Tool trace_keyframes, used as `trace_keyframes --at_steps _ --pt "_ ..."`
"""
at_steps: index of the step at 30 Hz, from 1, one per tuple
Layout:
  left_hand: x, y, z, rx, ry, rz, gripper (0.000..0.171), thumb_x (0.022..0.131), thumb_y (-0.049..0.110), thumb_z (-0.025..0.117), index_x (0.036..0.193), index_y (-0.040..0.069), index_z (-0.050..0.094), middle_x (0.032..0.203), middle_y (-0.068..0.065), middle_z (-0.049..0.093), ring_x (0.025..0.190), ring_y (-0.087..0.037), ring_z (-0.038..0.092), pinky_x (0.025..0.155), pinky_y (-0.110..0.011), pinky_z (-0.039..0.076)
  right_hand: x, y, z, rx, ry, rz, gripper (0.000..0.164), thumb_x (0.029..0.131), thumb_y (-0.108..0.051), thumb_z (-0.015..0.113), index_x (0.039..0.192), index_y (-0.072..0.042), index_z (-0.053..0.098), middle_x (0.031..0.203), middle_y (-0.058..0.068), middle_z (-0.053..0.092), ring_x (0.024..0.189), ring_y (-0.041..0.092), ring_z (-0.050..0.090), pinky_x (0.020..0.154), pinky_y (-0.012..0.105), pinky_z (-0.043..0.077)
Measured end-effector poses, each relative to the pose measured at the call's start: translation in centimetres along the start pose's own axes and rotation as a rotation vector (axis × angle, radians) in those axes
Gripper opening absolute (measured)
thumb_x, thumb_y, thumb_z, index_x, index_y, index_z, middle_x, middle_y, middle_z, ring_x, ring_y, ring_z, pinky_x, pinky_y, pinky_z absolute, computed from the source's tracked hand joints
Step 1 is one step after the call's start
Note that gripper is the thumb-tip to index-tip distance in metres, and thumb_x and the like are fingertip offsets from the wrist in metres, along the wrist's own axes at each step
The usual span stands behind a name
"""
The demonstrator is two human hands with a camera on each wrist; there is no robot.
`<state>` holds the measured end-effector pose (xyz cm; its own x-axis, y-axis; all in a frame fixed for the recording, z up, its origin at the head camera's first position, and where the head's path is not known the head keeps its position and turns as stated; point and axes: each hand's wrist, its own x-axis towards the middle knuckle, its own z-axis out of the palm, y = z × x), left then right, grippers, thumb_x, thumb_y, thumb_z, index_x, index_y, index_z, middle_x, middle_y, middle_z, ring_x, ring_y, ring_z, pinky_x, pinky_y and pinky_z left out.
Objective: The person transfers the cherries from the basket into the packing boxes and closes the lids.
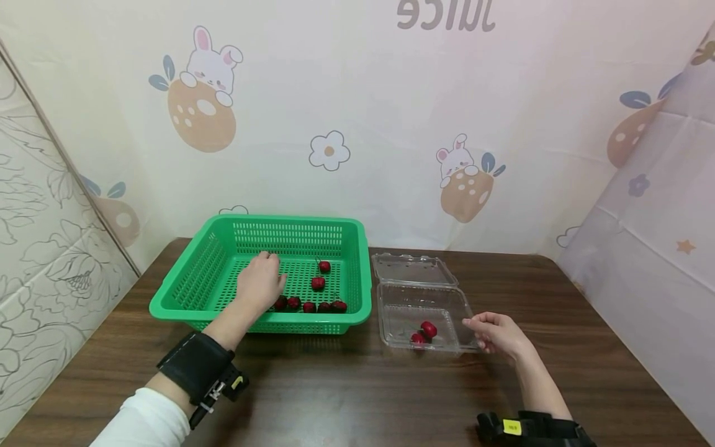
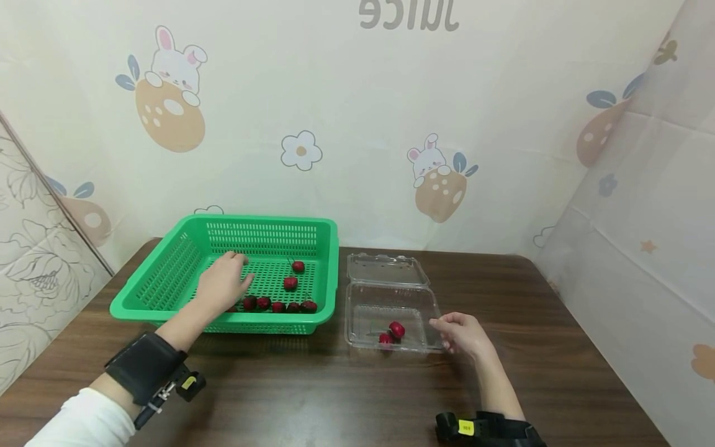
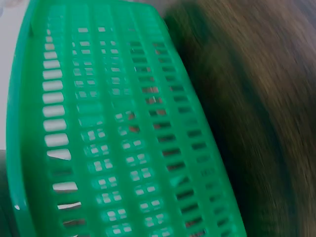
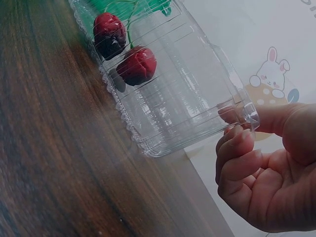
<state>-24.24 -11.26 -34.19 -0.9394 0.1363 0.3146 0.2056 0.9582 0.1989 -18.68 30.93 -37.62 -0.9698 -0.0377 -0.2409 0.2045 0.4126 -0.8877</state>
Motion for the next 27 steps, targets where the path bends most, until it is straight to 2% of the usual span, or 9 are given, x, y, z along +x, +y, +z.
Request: trace_keyframes --at_steps 6,11,15,19,27 --pt "0.2 -1.9 -0.2 -0.007 -0.051 -0.044 0.026 0.082 0.013 0.062 0.096 -0.009 0.058 0.096 -0.024 0.054 0.08 -0.033 0.055 0.056 -0.04 0.048 0.0 0.0 0.0 -0.008 0.006 -0.003 0.033 0.087 -0.025 0.057 0.093 0.007 0.049 0.059 0.0 0.045 0.05 0.01 0.043 0.046 0.024 0.04" --pt "0.4 -3.1 -0.3 -0.026 -0.106 -0.081 0.018 0.082 0.013 0.062 0.08 -0.003 0.057 0.095 -0.025 0.053 0.073 -0.032 0.054 0.051 -0.039 0.046 0.1 0.0 0.1 -0.004 0.014 0.004 0.031 0.087 -0.025 0.057 0.092 0.005 0.049 0.06 0.0 0.045 0.05 0.01 0.043 0.046 0.023 0.04" --pt "0.5 -3.7 -0.5 -0.033 -0.166 -0.124 0.019 0.083 0.015 0.062 0.072 0.001 0.055 0.099 -0.027 0.051 0.071 -0.031 0.054 0.05 -0.038 0.044 0.1 0.0 0.1 -0.006 0.018 0.009 0.031 0.087 -0.025 0.057 0.092 0.004 0.049 0.06 0.0 0.045 0.05 0.01 0.043 0.047 0.023 0.04" --pt "0.7 -4.4 -0.3 -0.042 -0.213 -0.155 0.019 0.084 0.016 0.06 0.075 0.001 0.055 0.103 -0.028 0.05 0.069 -0.03 0.053 0.048 -0.035 0.041 0.1 0.0 0.1 -0.002 0.019 0.016 0.03 0.087 -0.025 0.057 0.092 0.004 0.049 0.06 0.0 0.045 0.05 0.01 0.043 0.047 0.024 0.04" --pt "0.8 -4.6 0.0 -0.066 -0.264 -0.204 0.018 0.085 0.016 0.059 0.078 0.0 0.054 0.097 -0.025 0.05 0.062 -0.024 0.05 0.047 -0.033 0.038 0.1 -0.1 0.2 -0.004 0.028 0.03 0.033 0.087 -0.026 0.057 0.094 0.005 0.049 0.06 0.0 0.045 0.051 0.01 0.043 0.047 0.024 0.04"
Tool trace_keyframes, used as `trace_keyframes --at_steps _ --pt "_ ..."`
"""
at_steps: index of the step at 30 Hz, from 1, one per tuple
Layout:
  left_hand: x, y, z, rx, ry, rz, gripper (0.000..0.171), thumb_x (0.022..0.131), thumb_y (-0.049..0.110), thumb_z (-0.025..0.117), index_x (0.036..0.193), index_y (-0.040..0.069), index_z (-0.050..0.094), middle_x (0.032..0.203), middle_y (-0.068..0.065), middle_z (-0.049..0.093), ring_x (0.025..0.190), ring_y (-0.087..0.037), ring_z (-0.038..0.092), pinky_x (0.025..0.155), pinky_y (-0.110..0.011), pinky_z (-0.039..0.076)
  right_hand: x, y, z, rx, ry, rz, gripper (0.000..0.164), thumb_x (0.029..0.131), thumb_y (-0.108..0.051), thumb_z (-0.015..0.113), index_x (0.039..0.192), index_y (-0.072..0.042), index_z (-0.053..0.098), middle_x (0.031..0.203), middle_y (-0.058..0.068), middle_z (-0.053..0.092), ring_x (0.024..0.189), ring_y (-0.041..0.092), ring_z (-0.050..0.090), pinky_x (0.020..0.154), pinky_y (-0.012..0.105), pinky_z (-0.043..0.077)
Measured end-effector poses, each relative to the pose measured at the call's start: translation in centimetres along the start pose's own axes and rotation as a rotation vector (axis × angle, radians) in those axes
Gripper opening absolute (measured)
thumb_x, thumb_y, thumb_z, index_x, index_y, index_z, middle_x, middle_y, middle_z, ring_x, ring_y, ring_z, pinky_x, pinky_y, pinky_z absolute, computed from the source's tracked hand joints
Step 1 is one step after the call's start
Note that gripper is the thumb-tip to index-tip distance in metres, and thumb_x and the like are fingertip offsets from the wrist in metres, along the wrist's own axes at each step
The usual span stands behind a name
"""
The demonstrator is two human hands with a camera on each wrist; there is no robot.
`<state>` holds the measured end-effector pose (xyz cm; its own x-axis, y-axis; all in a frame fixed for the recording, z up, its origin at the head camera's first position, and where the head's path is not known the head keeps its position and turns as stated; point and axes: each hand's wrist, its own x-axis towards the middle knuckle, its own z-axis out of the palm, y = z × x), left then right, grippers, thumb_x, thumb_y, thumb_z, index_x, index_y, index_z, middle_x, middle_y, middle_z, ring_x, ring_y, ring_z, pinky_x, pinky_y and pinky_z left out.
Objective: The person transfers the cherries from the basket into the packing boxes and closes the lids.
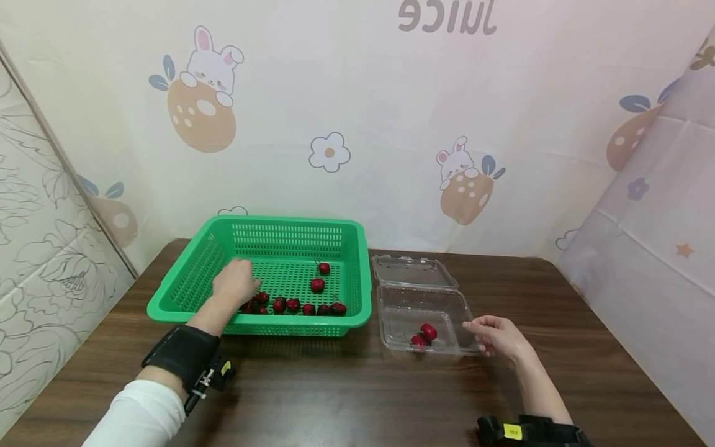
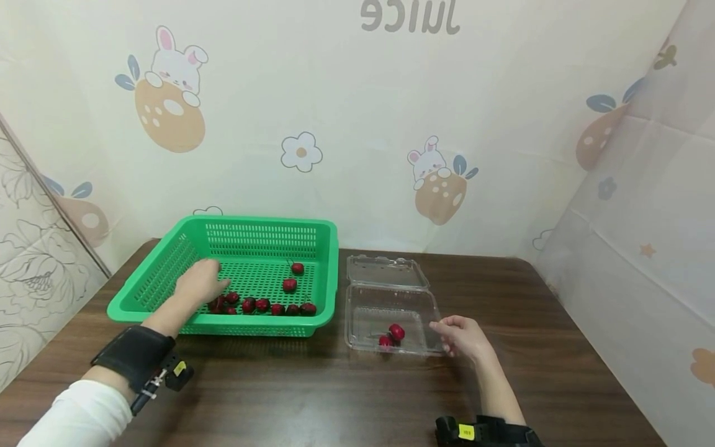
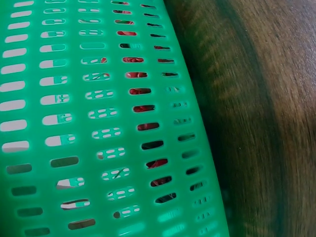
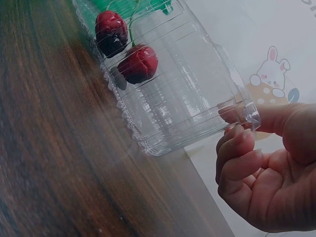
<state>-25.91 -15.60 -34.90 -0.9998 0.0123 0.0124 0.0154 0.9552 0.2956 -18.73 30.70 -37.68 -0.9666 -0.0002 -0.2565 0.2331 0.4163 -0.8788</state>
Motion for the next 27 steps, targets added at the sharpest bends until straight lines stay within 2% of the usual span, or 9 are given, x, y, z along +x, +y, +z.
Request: trace_keyframes --at_steps 4,8,12,18,27 --pt "0.12 0.01 0.16 0.0 -0.034 -0.02 0.019 0.086 0.017 0.058 0.075 0.002 0.053 0.082 -0.018 0.051 0.056 -0.021 0.049 0.045 -0.031 0.036 0.03 0.09 0.02 0.006 0.0 0.005 0.032 0.087 -0.026 0.058 0.094 0.004 0.048 0.06 0.0 0.045 0.05 0.01 0.043 0.047 0.024 0.041" --pt "0.26 -0.03 0.26 -0.006 -0.068 -0.034 0.017 0.086 0.016 0.057 0.078 0.001 0.053 0.067 -0.011 0.048 0.054 -0.02 0.049 0.046 -0.03 0.035 0.08 0.17 -0.02 0.01 -0.002 0.001 0.032 0.087 -0.026 0.058 0.093 0.004 0.048 0.06 0.0 0.045 0.05 0.01 0.043 0.047 0.024 0.041" --pt "0.36 -0.13 0.35 -0.013 -0.094 -0.04 0.015 0.086 0.013 0.057 0.085 -0.002 0.054 0.067 -0.01 0.049 0.055 -0.021 0.05 0.047 -0.031 0.035 0.15 0.19 -0.04 0.011 -0.007 -0.004 0.033 0.087 -0.026 0.058 0.093 0.005 0.048 0.061 0.0 0.045 0.05 0.009 0.043 0.047 0.024 0.04" --pt "0.54 -0.16 0.42 -0.03 -0.114 -0.056 0.012 0.085 0.008 0.055 0.075 0.002 0.053 0.067 -0.011 0.049 0.055 -0.02 0.048 0.047 -0.03 0.034 0.16 0.27 -0.06 -0.001 -0.006 -0.01 0.034 0.087 -0.026 0.058 0.094 0.006 0.049 0.06 0.0 0.045 0.05 0.01 0.043 0.047 0.024 0.041" --pt "0.76 -0.16 0.45 -0.036 -0.12 -0.068 0.014 0.085 -0.003 0.046 0.074 0.003 0.052 0.067 -0.011 0.049 0.054 -0.02 0.044 0.046 -0.03 0.033 0.22 0.31 -0.07 -0.005 -0.005 -0.013 0.035 0.087 -0.026 0.057 0.094 0.007 0.049 0.06 0.001 0.046 0.049 0.01 0.044 0.047 0.024 0.041"
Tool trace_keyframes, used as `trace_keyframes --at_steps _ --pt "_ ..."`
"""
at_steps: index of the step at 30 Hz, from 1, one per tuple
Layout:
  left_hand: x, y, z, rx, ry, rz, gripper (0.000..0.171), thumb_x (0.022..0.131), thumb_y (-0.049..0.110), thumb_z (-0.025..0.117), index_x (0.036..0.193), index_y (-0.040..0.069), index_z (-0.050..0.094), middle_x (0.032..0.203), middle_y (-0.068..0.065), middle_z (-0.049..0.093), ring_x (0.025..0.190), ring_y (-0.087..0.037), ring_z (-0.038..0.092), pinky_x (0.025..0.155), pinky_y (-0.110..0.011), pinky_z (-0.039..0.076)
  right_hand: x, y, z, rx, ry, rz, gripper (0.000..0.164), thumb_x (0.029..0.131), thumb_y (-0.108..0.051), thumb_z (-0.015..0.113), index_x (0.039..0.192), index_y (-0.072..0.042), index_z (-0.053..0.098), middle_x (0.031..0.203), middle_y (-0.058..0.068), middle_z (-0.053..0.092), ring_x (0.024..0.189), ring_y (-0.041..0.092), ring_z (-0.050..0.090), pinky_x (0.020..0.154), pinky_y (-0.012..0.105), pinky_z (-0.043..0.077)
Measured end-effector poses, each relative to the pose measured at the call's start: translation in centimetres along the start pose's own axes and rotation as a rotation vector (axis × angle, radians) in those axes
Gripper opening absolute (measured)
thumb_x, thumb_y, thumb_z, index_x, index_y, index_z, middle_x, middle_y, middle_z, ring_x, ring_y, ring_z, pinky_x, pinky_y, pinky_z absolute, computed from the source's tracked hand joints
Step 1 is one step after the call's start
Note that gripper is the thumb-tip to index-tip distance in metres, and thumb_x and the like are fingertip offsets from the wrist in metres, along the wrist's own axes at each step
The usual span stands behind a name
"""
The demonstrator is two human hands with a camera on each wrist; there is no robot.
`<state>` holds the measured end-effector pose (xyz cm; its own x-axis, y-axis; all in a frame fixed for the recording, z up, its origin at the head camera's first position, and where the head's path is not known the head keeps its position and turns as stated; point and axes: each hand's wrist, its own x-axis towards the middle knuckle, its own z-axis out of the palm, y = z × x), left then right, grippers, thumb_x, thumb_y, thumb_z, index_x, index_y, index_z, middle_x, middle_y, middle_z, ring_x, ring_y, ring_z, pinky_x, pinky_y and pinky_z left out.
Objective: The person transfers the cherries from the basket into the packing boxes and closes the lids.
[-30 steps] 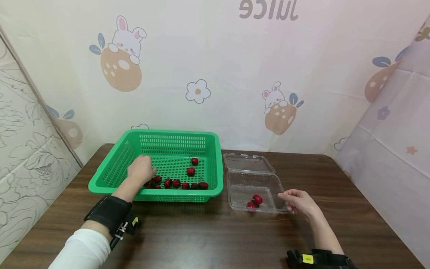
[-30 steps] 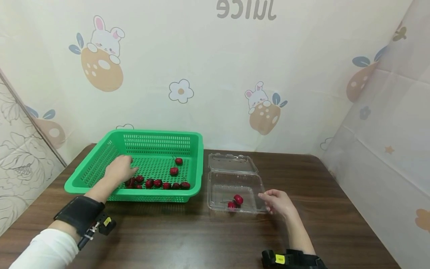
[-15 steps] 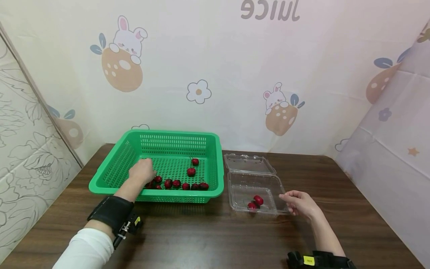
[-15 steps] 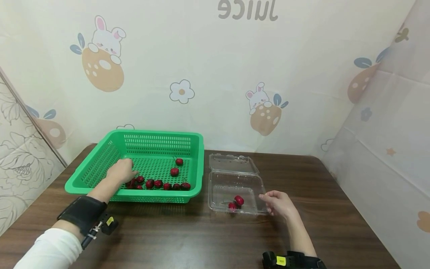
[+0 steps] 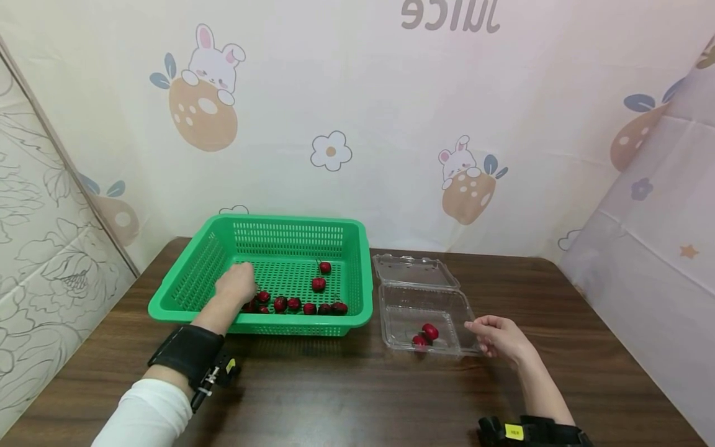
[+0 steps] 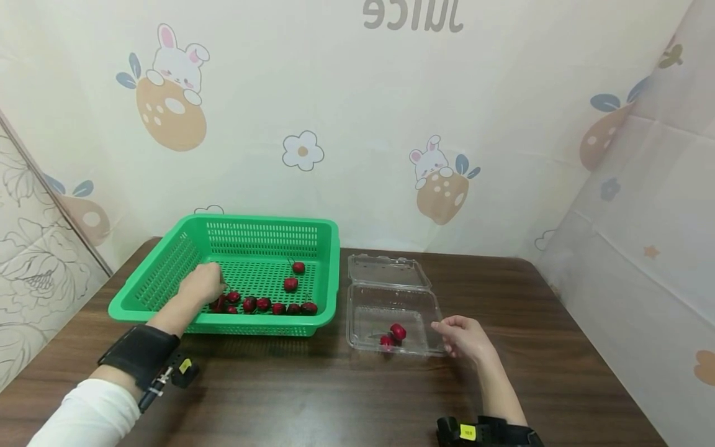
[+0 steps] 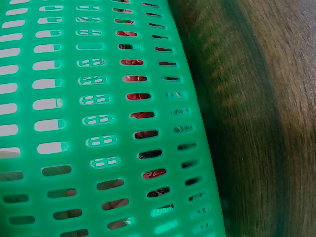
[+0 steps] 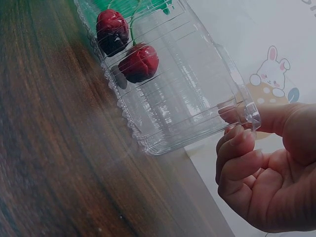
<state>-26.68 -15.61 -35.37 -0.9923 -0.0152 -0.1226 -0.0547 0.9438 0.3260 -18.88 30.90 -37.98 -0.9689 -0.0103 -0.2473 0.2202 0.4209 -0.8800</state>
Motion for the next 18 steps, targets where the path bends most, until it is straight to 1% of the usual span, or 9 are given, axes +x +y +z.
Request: trace_keyframes --at_steps 6,9,13,15,18 --pt "-0.1 0.07 0.05 -0.008 0.016 0.015 0.015 0.085 -0.004 0.047 0.073 0.003 0.052 0.067 -0.012 0.049 0.054 -0.021 0.045 0.046 -0.03 0.032 0.0 0.04 -0.03 0.006 -0.001 0.002 0.035 0.087 -0.026 0.058 0.095 0.007 0.049 0.061 0.0 0.046 0.049 0.01 0.043 0.046 0.023 0.041" --pt "-0.2 0.17 0.01 -0.025 0.035 0.018 0.019 0.085 -0.005 0.046 0.069 0.004 0.05 0.063 -0.011 0.047 0.051 -0.02 0.043 0.045 -0.03 0.031 -0.01 0.07 -0.05 0.006 -0.004 -0.003 0.035 0.087 -0.026 0.057 0.095 0.007 0.049 0.061 0.0 0.045 0.049 0.009 0.043 0.046 0.023 0.04" --pt "-0.31 0.27 -0.05 -0.041 0.077 0.028 0.033 0.086 -0.006 0.043 0.056 0.01 0.037 0.051 -0.005 0.033 0.044 -0.016 0.033 0.042 -0.027 0.027 -0.01 0.12 -0.06 0.005 -0.011 -0.01 0.035 0.087 -0.026 0.057 0.094 0.007 0.049 0.06 -0.001 0.043 0.05 0.009 0.042 0.046 0.024 0.04" --pt "-0.39 0.28 -0.07 -0.047 0.105 0.041 0.038 0.086 -0.005 0.042 0.053 0.012 0.032 0.048 -0.002 0.027 0.042 -0.015 0.03 0.041 -0.027 0.026 0.0 0.13 -0.05 0.004 -0.013 -0.012 0.035 0.087 -0.026 0.057 0.094 0.007 0.049 0.061 -0.001 0.043 0.05 0.009 0.042 0.046 0.024 0.04" --pt "-0.55 0.35 -0.15 -0.058 0.143 0.06 0.041 0.085 -0.004 0.043 0.051 0.013 0.03 0.047 0.0 0.024 0.041 -0.014 0.029 0.04 -0.026 0.026 -0.02 0.12 -0.07 0.005 -0.015 -0.014 0.035 0.087 -0.026 0.057 0.094 0.007 0.049 0.06 -0.001 0.043 0.05 0.009 0.042 0.047 0.024 0.04"
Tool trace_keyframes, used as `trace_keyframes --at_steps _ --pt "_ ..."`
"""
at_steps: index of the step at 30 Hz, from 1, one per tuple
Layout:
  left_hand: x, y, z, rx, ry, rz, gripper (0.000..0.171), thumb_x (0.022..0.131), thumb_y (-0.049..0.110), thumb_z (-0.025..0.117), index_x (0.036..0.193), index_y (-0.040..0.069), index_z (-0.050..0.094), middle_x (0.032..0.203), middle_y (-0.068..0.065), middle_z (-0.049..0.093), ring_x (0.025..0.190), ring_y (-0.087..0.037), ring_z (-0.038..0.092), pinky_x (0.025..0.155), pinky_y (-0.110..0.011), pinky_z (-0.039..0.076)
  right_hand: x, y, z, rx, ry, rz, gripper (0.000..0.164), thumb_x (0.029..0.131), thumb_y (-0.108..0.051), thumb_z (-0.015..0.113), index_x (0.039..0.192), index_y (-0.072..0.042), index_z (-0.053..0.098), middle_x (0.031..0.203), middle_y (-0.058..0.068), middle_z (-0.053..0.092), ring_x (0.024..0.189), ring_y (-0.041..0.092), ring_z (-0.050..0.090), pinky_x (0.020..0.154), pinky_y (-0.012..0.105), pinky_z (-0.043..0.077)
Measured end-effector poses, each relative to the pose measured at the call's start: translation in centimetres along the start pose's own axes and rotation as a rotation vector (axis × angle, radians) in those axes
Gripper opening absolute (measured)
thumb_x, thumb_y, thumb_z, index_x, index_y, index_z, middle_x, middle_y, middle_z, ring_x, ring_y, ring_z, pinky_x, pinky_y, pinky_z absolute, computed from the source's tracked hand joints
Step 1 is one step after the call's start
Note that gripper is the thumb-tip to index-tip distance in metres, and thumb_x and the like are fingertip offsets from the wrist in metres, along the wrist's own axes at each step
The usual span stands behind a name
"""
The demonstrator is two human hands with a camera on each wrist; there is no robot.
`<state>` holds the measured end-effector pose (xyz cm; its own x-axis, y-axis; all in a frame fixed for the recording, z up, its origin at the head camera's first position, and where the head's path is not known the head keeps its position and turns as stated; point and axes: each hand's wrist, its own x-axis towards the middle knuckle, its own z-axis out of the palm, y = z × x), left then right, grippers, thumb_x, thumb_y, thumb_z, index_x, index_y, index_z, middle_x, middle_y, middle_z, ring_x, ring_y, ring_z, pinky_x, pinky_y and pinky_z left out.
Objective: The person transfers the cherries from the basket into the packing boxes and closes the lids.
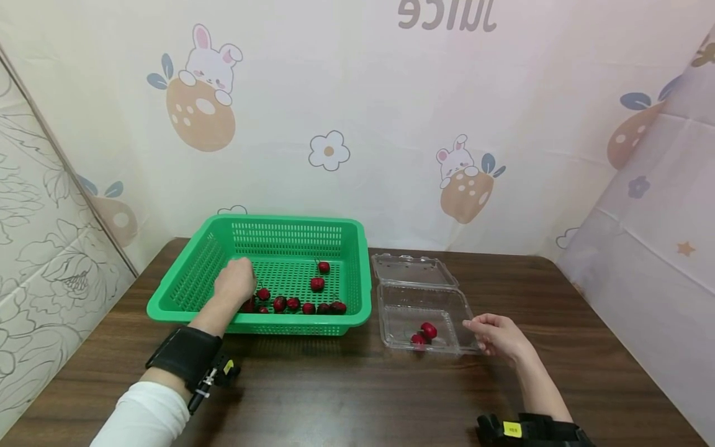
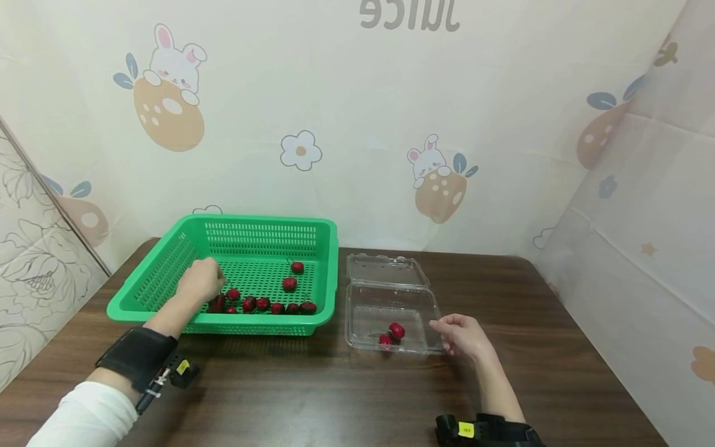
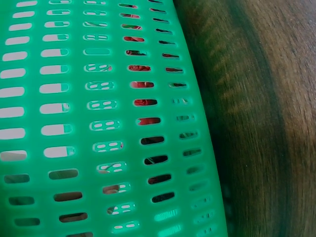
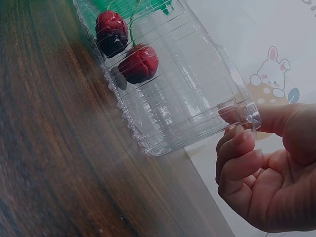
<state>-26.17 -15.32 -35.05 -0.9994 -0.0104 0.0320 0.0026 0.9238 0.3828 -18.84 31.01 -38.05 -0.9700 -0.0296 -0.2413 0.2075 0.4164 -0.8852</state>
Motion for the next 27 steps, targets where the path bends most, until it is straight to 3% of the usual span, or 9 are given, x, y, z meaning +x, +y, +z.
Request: trace_keyframes --at_steps 7,11,15,19,22,27 --pt "-0.3 0.2 -0.2 -0.025 0.044 0.017 0.043 0.085 -0.004 0.042 0.049 0.014 0.028 0.047 0.002 0.019 0.043 -0.012 0.022 0.041 -0.026 0.023 0.0 0.0 0.0 0.004 -0.002 -0.001 0.033 0.087 -0.025 0.056 0.093 0.007 0.049 0.06 0.0 0.044 0.05 0.009 0.042 0.046 0.024 0.04" --pt "-0.4 0.2 -0.3 -0.029 0.074 0.027 0.035 0.086 0.0 0.047 0.051 0.007 0.047 0.049 -0.004 0.04 0.041 -0.014 0.036 0.041 -0.027 0.029 0.0 0.0 0.0 0.013 -0.004 -0.003 0.033 0.088 -0.024 0.056 0.093 0.007 0.049 0.06 0.0 0.044 0.05 0.009 0.042 0.046 0.023 0.04" --pt "-0.5 0.2 -0.4 -0.038 0.103 0.047 0.019 0.086 0.002 0.051 0.073 -0.003 0.065 0.072 -0.017 0.06 0.05 -0.021 0.052 0.043 -0.031 0.04 0.0 0.0 0.0 0.013 -0.001 -0.002 0.033 0.087 -0.024 0.056 0.093 0.007 0.049 0.06 0.0 0.044 0.05 0.009 0.042 0.046 0.023 0.04" --pt "-0.6 0.4 -0.5 -0.054 0.137 0.067 0.018 0.086 0.001 0.051 0.081 -0.005 0.067 0.081 -0.021 0.062 0.049 -0.021 0.052 0.043 -0.03 0.039 -0.1 -0.1 0.0 0.005 0.006 0.0 0.033 0.087 -0.024 0.057 0.093 0.007 0.049 0.06 0.0 0.044 0.049 0.009 0.042 0.046 0.023 0.04" --pt "-0.8 0.6 -0.5 -0.066 0.18 0.089 0.021 0.087 0.001 0.049 0.076 -0.004 0.067 0.074 -0.02 0.062 0.044 -0.018 0.046 0.042 -0.028 0.032 -0.1 0.0 0.1 0.002 0.01 0.001 0.034 0.087 -0.025 0.057 0.094 0.007 0.048 0.06 0.0 0.044 0.049 0.009 0.042 0.046 0.023 0.04" --pt "-1.3 1.1 -0.1 -0.11 0.274 0.155 0.017 0.086 0.0 0.052 0.081 -0.005 0.068 0.079 -0.023 0.063 0.049 -0.02 0.05 0.045 -0.029 0.036 -0.1 -0.1 0.1 0.002 0.014 0.002 0.034 0.087 -0.025 0.057 0.094 0.007 0.049 0.06 -0.001 0.044 0.049 0.009 0.042 0.046 0.024 0.04"
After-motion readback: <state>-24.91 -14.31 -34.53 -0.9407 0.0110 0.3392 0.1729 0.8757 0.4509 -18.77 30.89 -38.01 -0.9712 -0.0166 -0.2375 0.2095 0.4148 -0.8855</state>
